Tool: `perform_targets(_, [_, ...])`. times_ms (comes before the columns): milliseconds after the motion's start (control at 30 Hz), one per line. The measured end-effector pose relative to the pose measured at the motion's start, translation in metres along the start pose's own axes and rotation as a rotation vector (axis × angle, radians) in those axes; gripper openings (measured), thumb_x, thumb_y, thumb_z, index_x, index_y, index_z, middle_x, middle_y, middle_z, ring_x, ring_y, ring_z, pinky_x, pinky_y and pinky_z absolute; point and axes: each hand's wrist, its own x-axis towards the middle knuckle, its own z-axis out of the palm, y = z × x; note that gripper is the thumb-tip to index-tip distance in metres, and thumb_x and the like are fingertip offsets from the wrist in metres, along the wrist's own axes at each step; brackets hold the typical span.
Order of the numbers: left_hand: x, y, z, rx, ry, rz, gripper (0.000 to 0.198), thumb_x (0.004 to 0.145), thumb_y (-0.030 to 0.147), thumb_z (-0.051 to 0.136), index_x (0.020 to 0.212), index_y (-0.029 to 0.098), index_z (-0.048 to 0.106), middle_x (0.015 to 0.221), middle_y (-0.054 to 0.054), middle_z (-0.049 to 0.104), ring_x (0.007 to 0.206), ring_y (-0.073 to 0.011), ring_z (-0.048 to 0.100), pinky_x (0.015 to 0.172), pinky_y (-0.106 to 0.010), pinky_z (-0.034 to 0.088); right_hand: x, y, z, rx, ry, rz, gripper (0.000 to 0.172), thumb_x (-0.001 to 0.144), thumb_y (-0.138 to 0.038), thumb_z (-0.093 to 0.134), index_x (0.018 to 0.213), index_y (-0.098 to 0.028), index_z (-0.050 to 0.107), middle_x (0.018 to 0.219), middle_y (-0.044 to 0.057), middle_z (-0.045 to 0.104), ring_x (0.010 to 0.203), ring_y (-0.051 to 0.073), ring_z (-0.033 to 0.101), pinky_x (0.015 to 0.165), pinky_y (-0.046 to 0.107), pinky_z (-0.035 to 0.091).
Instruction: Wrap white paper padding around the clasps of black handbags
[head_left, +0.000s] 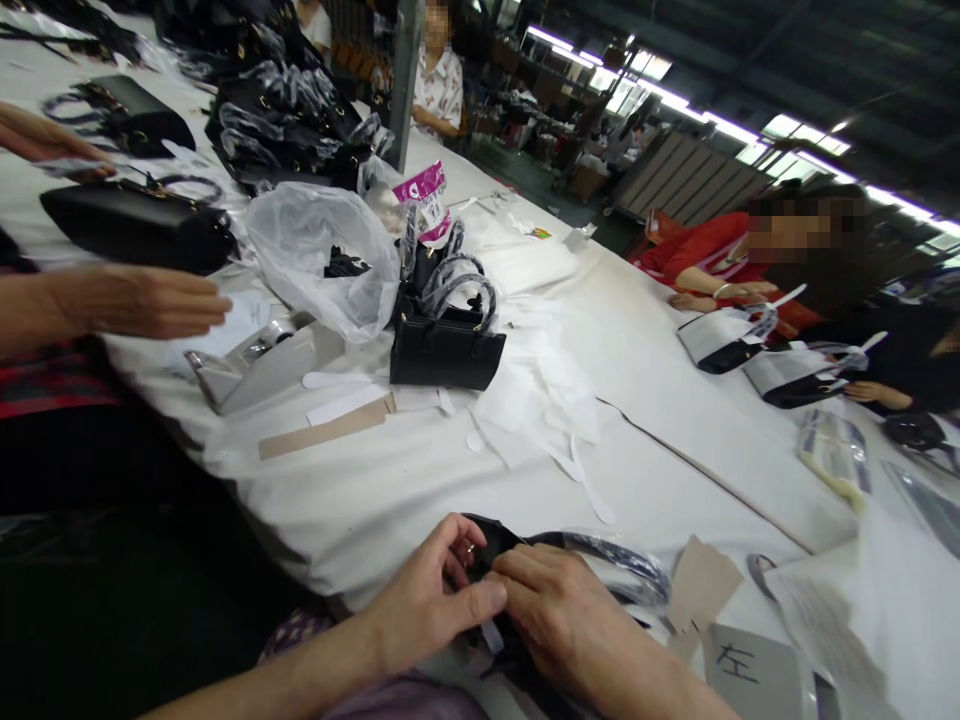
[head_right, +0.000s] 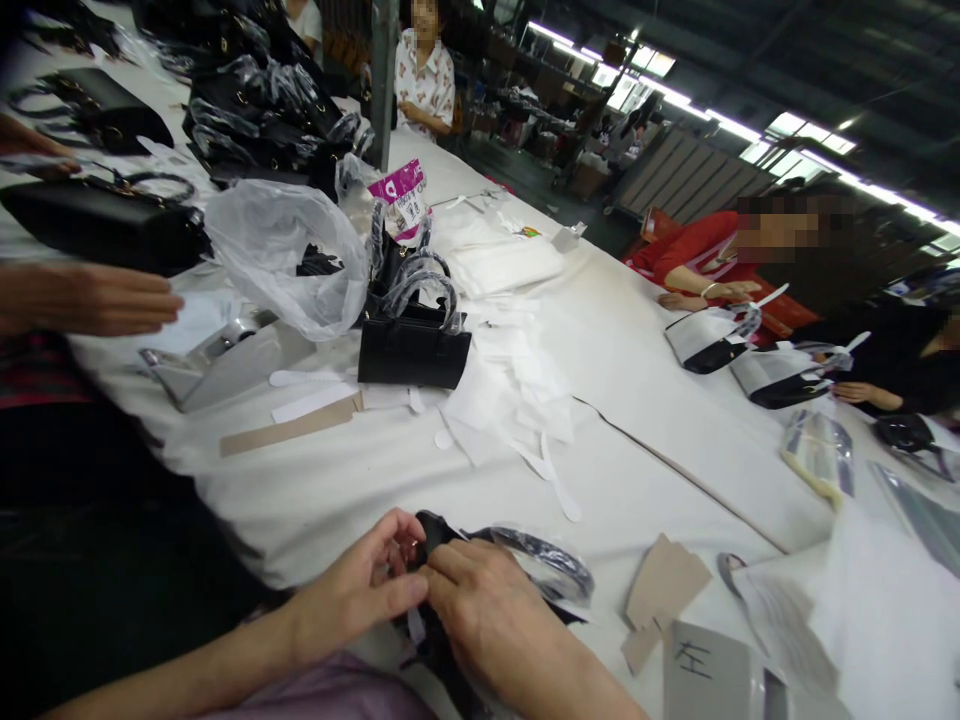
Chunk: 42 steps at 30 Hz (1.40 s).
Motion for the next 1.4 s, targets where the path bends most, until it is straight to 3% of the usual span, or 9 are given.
perform_targets(167, [-0.010,0.009,0.013,0.242,0.053,0.007,0.042,0.067,0.018,0.072,0.104,0.021,0.050,0.095,0.000,0.046,0.083,-0.0153,0.042,0.074,-0.027,0.038,0.003,-0.003,-0.001,0.015,-0.018,0.056,0.014,0.083,-0.007,0.054,0.089,-0.017,0.061,0.086,0.003,0.064,0.075,0.016,0.055,0.065,0.027,0.038])
perform_targets(333, [-0.010,0.010,0.017,0.241,0.059,-0.037,0.042,0.063,0.006,0.060,0.101,0.021,0.051,0.094,0.001,0.043,0.084,-0.0153,0.041,0.073,-0.026,0.038,-0.003,-0.005,-0.007,0.077,-0.030,0.237,0.017,0.090,-0.008,0.048,0.089,-0.017,0.062,0.083,0.005,0.062,0.069,0.014,0.058,0.062,0.024,0.040])
perform_targets(433, [-0.011,0.006,0.014,0.216,0.035,-0.047,0.041,0.063,0.005,0.059,0.100,0.022,0.051,0.094,0.001,0.042,0.084,-0.0152,0.042,0.071,-0.024,0.038,-0.009,-0.006,-0.010,0.186,-0.046,0.279,0.017,0.089,-0.009,0.050,0.087,-0.018,0.063,0.084,0.003,0.063,0.070,0.013,0.060,0.063,0.022,0.041])
perform_targets(900, [-0.007,0.005,0.016,0.140,0.037,-0.018,0.037,0.072,0.027,0.066,0.103,0.019,0.048,0.088,0.001,0.046,0.072,-0.0127,0.043,0.063,-0.024,0.039,0.003,-0.009,-0.002,0.045,-0.042,0.327,0.007,0.082,-0.014,0.060,0.080,-0.019,0.065,0.078,0.002,0.066,0.068,0.015,0.060,0.057,0.024,0.035])
perform_targets(1033, [-0.003,0.001,0.015,0.163,0.031,-0.021,0.043,0.072,0.031,0.068,0.107,0.020,0.046,0.095,-0.001,0.046,0.073,-0.0126,0.044,0.064,-0.024,0.042,-0.020,-0.006,-0.031,0.320,0.107,0.286,0.020,0.094,-0.022,0.050,0.083,-0.019,0.066,0.076,0.000,0.067,0.068,0.012,0.060,0.063,0.021,0.042])
perform_targets(1133, [0.000,0.002,0.010,0.232,0.030,-0.026,0.045,0.072,0.033,0.069,0.110,0.020,0.047,0.095,-0.001,0.047,0.071,-0.0127,0.047,0.062,-0.024,0.045,-0.073,-0.008,-0.045,0.447,0.448,0.344,0.025,0.096,-0.039,0.048,0.099,-0.024,0.067,0.082,0.000,0.070,0.072,0.012,0.064,0.066,0.020,0.048])
perform_targets(1233, [-0.001,0.015,0.005,0.484,0.023,0.035,0.032,0.084,0.037,0.060,0.111,0.022,0.053,0.101,-0.004,0.051,0.074,-0.0158,0.054,0.067,-0.029,0.049,-0.131,-0.017,-0.032,0.326,0.745,0.414,0.043,0.085,-0.058,0.057,0.120,-0.032,0.061,0.097,0.002,0.073,0.082,0.017,0.069,0.072,0.022,0.054])
perform_targets(1300, [-0.005,0.028,0.006,0.685,0.057,0.193,0.032,0.090,0.045,0.054,0.114,0.025,0.055,0.113,-0.007,0.050,0.088,-0.0210,0.058,0.074,-0.034,0.052,-0.154,-0.025,-0.010,0.243,0.772,0.460,0.055,0.078,-0.060,0.064,0.126,-0.035,0.056,0.106,0.003,0.072,0.091,0.021,0.069,0.079,0.025,0.055])
perform_targets(1400, [-0.010,0.046,0.023,0.911,0.064,0.606,0.059,0.082,0.063,0.059,0.125,0.025,0.050,0.128,-0.013,0.043,0.111,-0.0297,0.052,0.088,-0.042,0.051,-0.159,-0.033,0.025,0.162,0.718,0.478,0.070,0.070,-0.056,0.074,0.131,-0.031,0.051,0.120,0.007,0.066,0.104,0.024,0.066,0.087,0.027,0.055])
